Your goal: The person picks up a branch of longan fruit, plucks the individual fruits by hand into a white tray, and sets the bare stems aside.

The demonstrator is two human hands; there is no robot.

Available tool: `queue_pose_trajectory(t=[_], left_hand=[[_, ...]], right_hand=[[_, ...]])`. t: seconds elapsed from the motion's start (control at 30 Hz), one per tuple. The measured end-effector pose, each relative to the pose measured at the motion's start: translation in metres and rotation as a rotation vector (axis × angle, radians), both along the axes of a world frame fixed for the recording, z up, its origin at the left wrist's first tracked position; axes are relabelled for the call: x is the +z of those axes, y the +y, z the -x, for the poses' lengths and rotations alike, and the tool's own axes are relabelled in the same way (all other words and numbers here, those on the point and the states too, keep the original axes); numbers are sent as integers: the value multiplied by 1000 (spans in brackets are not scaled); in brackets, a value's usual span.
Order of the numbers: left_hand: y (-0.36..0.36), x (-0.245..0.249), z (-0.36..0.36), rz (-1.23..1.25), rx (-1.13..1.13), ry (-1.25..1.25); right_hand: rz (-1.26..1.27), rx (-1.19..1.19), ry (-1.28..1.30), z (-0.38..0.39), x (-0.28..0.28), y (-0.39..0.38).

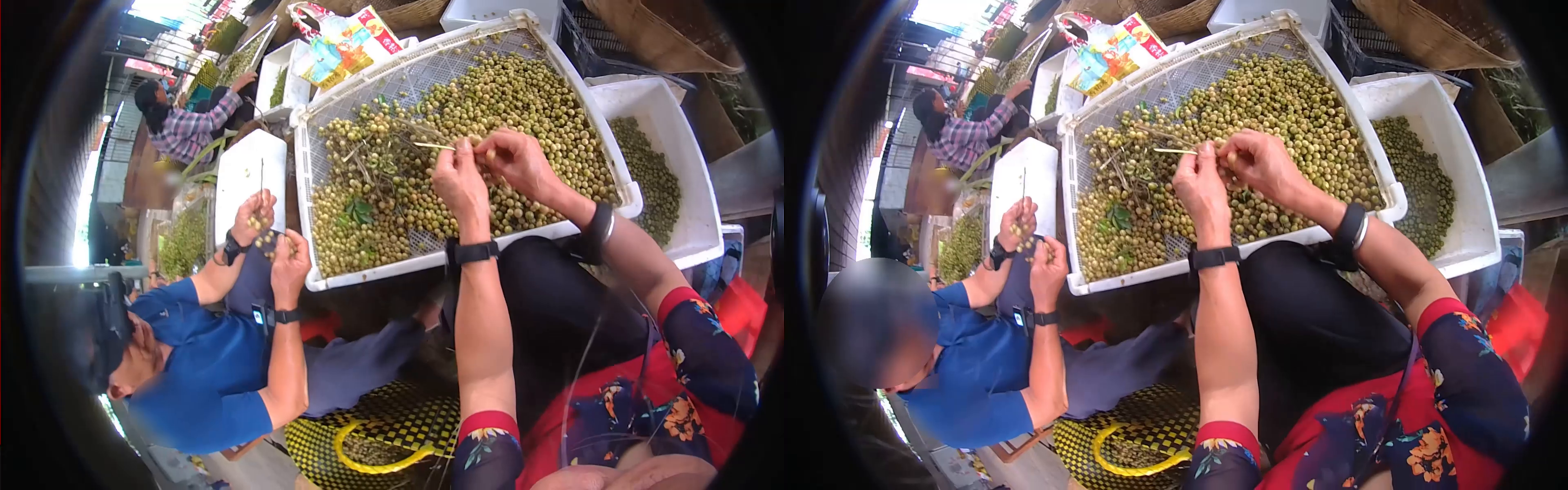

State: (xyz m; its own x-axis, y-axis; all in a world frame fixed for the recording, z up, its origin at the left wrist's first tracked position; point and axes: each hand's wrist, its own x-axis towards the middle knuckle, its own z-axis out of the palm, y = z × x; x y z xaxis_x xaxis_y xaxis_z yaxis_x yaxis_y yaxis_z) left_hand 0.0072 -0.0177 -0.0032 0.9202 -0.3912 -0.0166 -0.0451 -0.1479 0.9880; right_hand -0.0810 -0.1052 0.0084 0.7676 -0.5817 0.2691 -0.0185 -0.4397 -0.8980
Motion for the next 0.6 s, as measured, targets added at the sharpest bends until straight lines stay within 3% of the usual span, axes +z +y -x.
queue_pose_trajectory(t=[0.1, 0.13, 0.2, 0.27, 0.37, 0.47, 0.53, 0.6], left_hand=[[-2, -20, -14, 147, 70, 29], [-3, -26, -18, 141, 87, 10], [5, -2, -17, 362, 138, 307], [15, 2, -25, 364, 176, 312], [27, 9, -28, 406, 72, 401], [30, 16, -27, 556, -3, 496], [32, 19, -27, 651, -33, 548], [33, 18, -30, 659, -70, 522]], right_hand=[[-88, 121, -128, 2, -2, 2], [-435, 174, -106, 2, -5, 5], [-415, 157, -99, 4, -21, -8], [-522, 116, -84, 11, -23, -20], [-302, 122, 42, 6, -33, -29], [-381, 184, 17, 1, -35, -15], [-1212, 355, -7, 0, -32, -6], [-1521, 626, -84, -2, -30, -3]])
